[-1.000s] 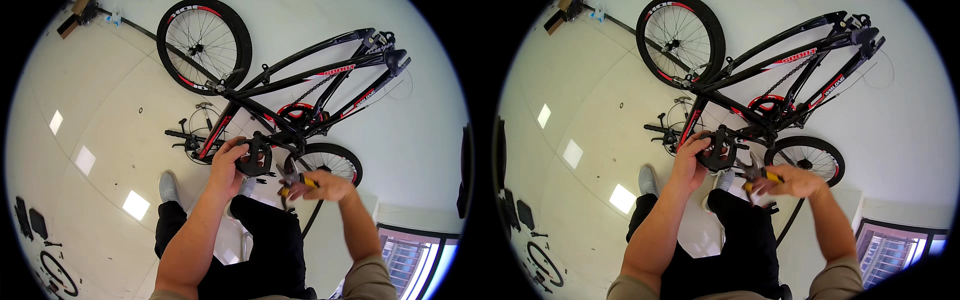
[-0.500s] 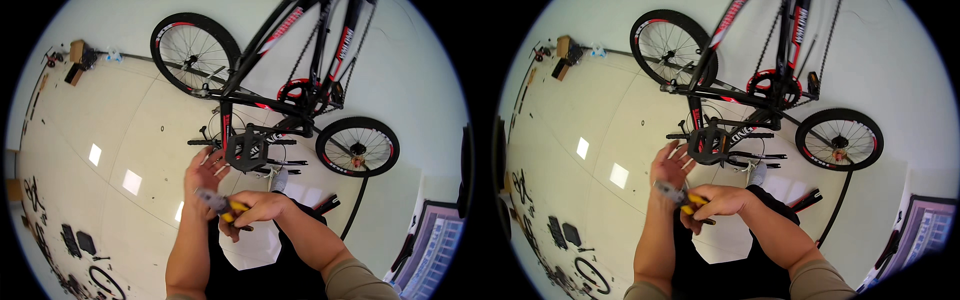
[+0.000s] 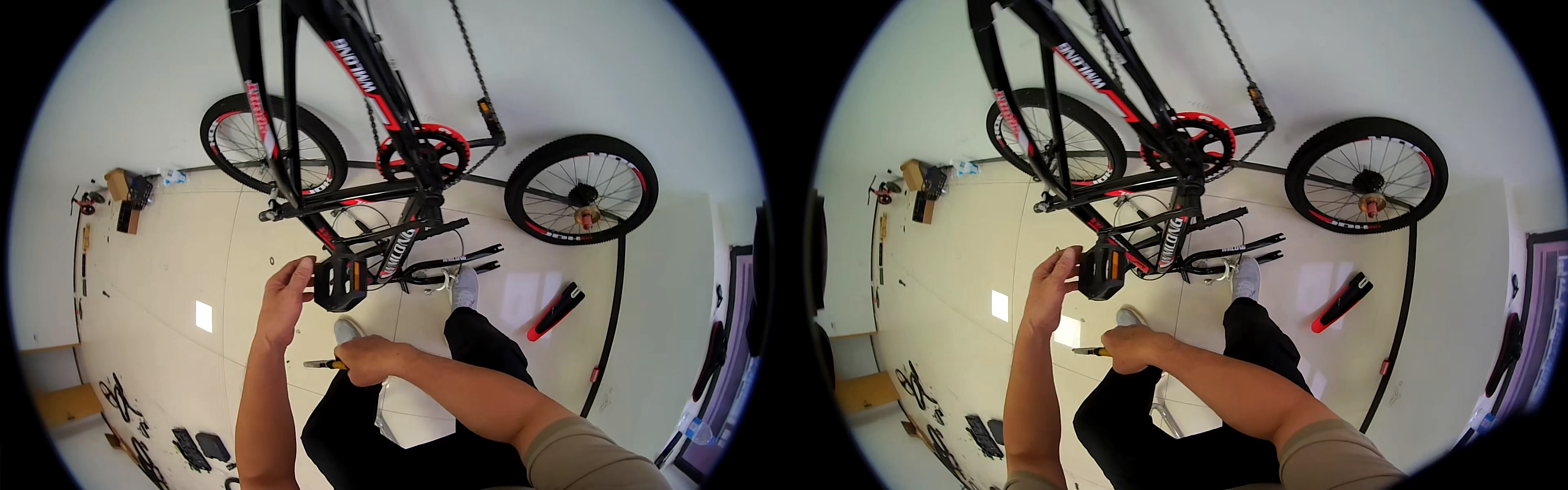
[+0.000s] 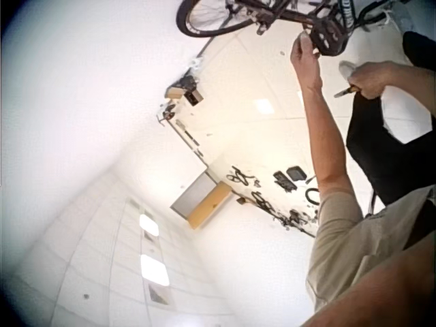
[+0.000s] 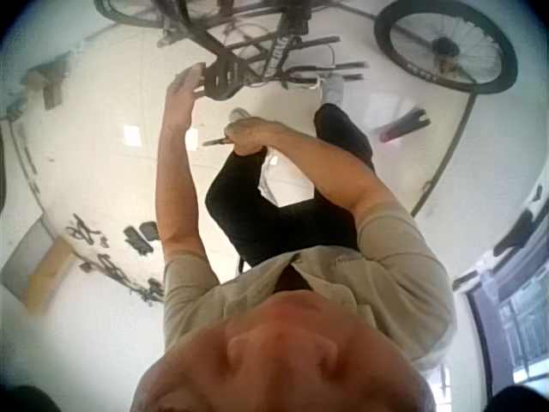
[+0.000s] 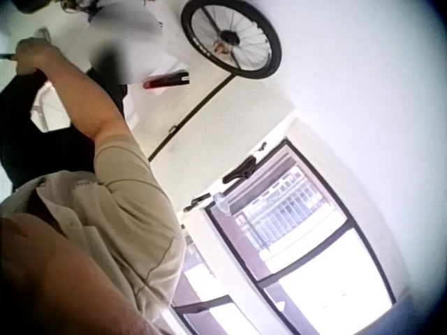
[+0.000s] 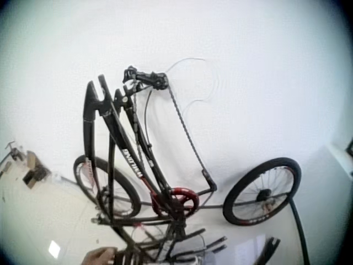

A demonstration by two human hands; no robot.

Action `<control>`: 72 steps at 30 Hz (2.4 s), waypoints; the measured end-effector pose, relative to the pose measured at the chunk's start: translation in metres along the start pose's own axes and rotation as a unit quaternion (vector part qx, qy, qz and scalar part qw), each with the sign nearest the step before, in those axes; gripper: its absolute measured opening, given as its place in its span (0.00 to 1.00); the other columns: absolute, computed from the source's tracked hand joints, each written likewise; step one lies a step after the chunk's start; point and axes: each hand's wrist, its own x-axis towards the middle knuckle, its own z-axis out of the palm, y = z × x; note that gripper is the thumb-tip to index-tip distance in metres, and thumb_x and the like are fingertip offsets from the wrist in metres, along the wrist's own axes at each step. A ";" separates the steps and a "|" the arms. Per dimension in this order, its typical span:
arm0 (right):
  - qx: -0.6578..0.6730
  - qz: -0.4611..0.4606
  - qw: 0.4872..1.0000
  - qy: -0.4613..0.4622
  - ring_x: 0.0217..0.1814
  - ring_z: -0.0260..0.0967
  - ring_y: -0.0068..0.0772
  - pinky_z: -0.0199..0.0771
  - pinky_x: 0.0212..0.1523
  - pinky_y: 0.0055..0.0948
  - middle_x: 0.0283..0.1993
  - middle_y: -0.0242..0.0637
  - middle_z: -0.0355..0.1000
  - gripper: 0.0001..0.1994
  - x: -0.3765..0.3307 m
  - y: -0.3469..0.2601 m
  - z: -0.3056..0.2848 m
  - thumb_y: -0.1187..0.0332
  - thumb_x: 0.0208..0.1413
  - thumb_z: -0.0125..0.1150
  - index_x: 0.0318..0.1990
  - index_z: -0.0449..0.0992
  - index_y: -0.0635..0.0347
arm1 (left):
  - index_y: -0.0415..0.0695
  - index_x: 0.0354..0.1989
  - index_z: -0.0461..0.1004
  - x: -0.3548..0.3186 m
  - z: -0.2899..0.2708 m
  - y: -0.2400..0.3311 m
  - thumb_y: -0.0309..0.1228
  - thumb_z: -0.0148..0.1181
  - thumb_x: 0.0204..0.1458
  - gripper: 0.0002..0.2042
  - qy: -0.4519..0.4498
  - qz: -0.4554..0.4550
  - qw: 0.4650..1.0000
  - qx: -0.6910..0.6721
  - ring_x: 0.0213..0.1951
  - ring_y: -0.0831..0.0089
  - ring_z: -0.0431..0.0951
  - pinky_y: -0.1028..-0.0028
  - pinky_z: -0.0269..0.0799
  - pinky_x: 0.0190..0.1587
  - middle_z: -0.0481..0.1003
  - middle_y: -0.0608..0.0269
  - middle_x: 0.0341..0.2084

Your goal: The person uses pliers to remove a red plastic cap from a bicycle pedal, then installs the pedal onto the crank arm of a disassembled bicycle. The person repeats the process for the second pedal, securing both pedals to the crank arms.

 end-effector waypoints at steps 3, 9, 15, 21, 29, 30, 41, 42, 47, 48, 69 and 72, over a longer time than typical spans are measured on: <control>0.020 -0.006 0.999 0.029 0.46 0.75 0.53 0.73 0.47 0.46 0.42 0.52 0.76 0.13 0.001 0.001 -0.002 0.77 0.47 0.50 0.42 0.73 0.68 | 0.37 0.52 0.77 0.014 0.013 0.009 0.46 0.57 0.62 0.23 -0.026 -0.050 0.998 -0.015 0.41 0.77 0.76 0.74 0.71 0.47 0.79 0.62 0.40; 0.035 -0.004 0.999 0.022 0.50 0.76 0.53 0.75 0.49 0.44 0.46 0.54 0.77 0.15 -0.004 0.000 -0.005 0.75 0.46 0.54 0.43 0.76 0.70 | 0.37 0.45 0.79 0.034 0.016 0.014 0.41 0.55 0.62 0.17 -0.085 -0.072 0.994 -0.023 0.37 0.76 0.78 0.76 0.73 0.44 0.80 0.63 0.35; 0.052 -0.015 0.998 0.027 0.50 0.75 0.54 0.74 0.50 0.45 0.46 0.54 0.76 0.14 -0.007 -0.006 -0.006 0.76 0.47 0.54 0.42 0.76 0.70 | 0.39 0.42 0.79 0.043 0.021 0.020 0.35 0.57 0.59 0.12 -0.104 -0.173 0.970 -0.136 0.37 0.70 0.81 0.69 0.78 0.45 0.81 0.59 0.35; 0.046 -0.002 0.999 0.006 0.52 0.74 0.54 0.73 0.52 0.45 0.46 0.55 0.76 0.14 0.000 -0.007 -0.006 0.76 0.47 0.53 0.43 0.76 0.71 | 0.38 0.39 0.76 0.048 0.015 0.019 0.32 0.61 0.57 0.10 -0.121 -0.209 0.925 -0.295 0.32 0.64 0.82 0.64 0.83 0.35 0.80 0.53 0.33; 0.041 0.002 0.999 0.022 0.53 0.74 0.54 0.73 0.53 0.44 0.47 0.56 0.76 0.15 0.010 -0.004 0.000 0.75 0.47 0.53 0.43 0.76 0.71 | 0.41 0.35 0.76 0.058 0.009 0.023 0.32 0.65 0.52 0.08 -0.117 -0.222 0.939 -0.233 0.29 0.67 0.82 0.66 0.81 0.31 0.81 0.56 0.29; 0.037 0.004 0.999 0.018 0.52 0.75 0.54 0.73 0.53 0.43 0.46 0.56 0.76 0.15 0.010 -0.004 0.000 0.75 0.47 0.53 0.43 0.76 0.71 | 0.43 0.33 0.76 0.057 0.009 0.030 0.32 0.66 0.51 0.07 -0.103 -0.231 0.948 -0.193 0.29 0.68 0.82 0.66 0.80 0.32 0.81 0.58 0.29; 0.011 -0.006 0.999 0.031 0.45 0.75 0.53 0.73 0.46 0.46 0.39 0.52 0.77 0.13 0.018 0.005 0.012 0.73 0.47 0.51 0.41 0.75 0.67 | 0.38 0.39 0.77 0.038 0.018 0.046 0.34 0.58 0.56 0.11 -0.065 -0.206 0.966 -0.140 0.34 0.68 0.81 0.66 0.75 0.35 0.80 0.59 0.31; 0.006 -0.008 0.999 0.033 0.45 0.75 0.53 0.73 0.46 0.46 0.39 0.52 0.77 0.13 0.018 0.004 0.013 0.73 0.47 0.51 0.41 0.75 0.67 | 0.37 0.43 0.76 0.041 0.014 0.038 0.36 0.55 0.58 0.14 -0.091 -0.218 0.957 -0.166 0.37 0.66 0.80 0.64 0.77 0.37 0.80 0.57 0.34; 0.008 0.000 1.000 0.028 0.46 0.76 0.54 0.74 0.47 0.46 0.41 0.53 0.77 0.14 0.013 0.005 0.015 0.74 0.46 0.52 0.40 0.76 0.68 | 0.35 0.44 0.76 0.038 0.020 0.040 0.36 0.53 0.58 0.15 -0.164 -0.246 0.913 -0.280 0.38 0.61 0.80 0.59 0.79 0.43 0.80 0.53 0.38; 0.014 0.001 0.999 0.031 0.47 0.76 0.54 0.74 0.47 0.45 0.43 0.55 0.77 0.14 0.012 0.005 0.015 0.74 0.45 0.52 0.40 0.77 0.70 | 0.35 0.45 0.76 0.037 0.022 0.043 0.36 0.53 0.59 0.15 -0.163 -0.247 0.910 -0.290 0.38 0.60 0.80 0.58 0.79 0.43 0.80 0.52 0.40; 0.151 0.013 0.956 0.252 0.38 0.77 0.48 0.75 0.39 0.42 0.32 0.51 0.76 0.13 -0.027 0.006 0.060 0.71 0.48 0.54 0.39 0.76 0.70 | 0.31 0.50 0.75 -0.356 -0.049 -0.133 0.28 0.60 0.55 0.17 0.169 -0.209 0.962 -0.041 0.33 0.71 0.80 0.74 0.76 0.35 0.80 0.54 0.35; 0.307 0.080 0.929 0.192 0.25 0.70 0.27 0.70 0.23 0.29 0.27 0.36 0.70 0.11 -0.070 -0.014 0.047 0.71 0.51 0.62 0.40 0.75 0.66 | 0.31 0.51 0.74 -0.427 -0.031 -0.160 0.28 0.60 0.55 0.17 0.229 -0.198 0.953 -0.023 0.32 0.71 0.80 0.74 0.76 0.36 0.80 0.54 0.35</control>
